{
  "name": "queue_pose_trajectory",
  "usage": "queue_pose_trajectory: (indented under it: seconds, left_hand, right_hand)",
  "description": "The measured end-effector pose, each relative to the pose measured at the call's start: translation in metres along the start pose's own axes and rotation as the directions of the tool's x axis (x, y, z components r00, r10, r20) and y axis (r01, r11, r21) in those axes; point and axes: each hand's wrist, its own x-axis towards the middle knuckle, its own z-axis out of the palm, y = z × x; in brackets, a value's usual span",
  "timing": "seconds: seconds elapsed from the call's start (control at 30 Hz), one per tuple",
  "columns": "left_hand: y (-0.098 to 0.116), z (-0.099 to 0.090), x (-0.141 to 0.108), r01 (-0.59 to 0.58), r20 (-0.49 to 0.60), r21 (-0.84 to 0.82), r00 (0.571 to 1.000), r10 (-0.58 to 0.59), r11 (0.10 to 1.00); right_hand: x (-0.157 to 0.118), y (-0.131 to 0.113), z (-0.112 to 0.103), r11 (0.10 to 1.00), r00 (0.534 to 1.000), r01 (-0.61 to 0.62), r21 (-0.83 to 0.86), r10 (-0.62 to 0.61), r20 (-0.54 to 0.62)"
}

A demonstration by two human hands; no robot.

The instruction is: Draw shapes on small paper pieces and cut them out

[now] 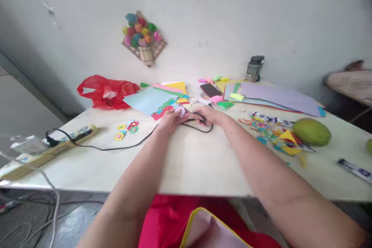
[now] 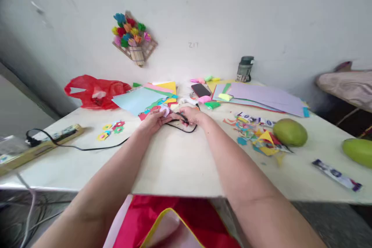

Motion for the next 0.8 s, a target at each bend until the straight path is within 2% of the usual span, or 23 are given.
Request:
queue_pose_trajectory:
  seconds: [0.17, 0.33, 0.47, 0.8]
  left_hand:
    - [0.001, 0.0, 0.0, -0.017, -0.009, 0.004, 1.0, 0.017, 1.0]
    - [0.001, -0.001, -0.001, 0.019, 0.014, 0.031, 1.0, -0.019, 0.999]
    - [0.001, 0.0, -0.001, -0.018, -0.013, -0.007, 1.0, 0.018, 1.0]
    - [0.001, -0.002, -0.001, -0.007, 0.001, -0.002, 1.0, 0.007, 1.0]
  right_hand:
    - [-0.005, -0.006, 0.001, 1.0, 1.0, 0.004, -0.021, -0.005, -0.005]
    - [-0.013, -0.014, 0.005, 0.995, 0.998, 0.045, -0.089, -0.048, -0.029]
    - [-0.018, -0.018, 0.006, 0.997, 0.999, 0.021, -0.079, -0.024, -0.039]
    - [-0.014, -0.013, 0.005, 0.996, 0.997, 0.068, -0.062, -0.069, -0.016]
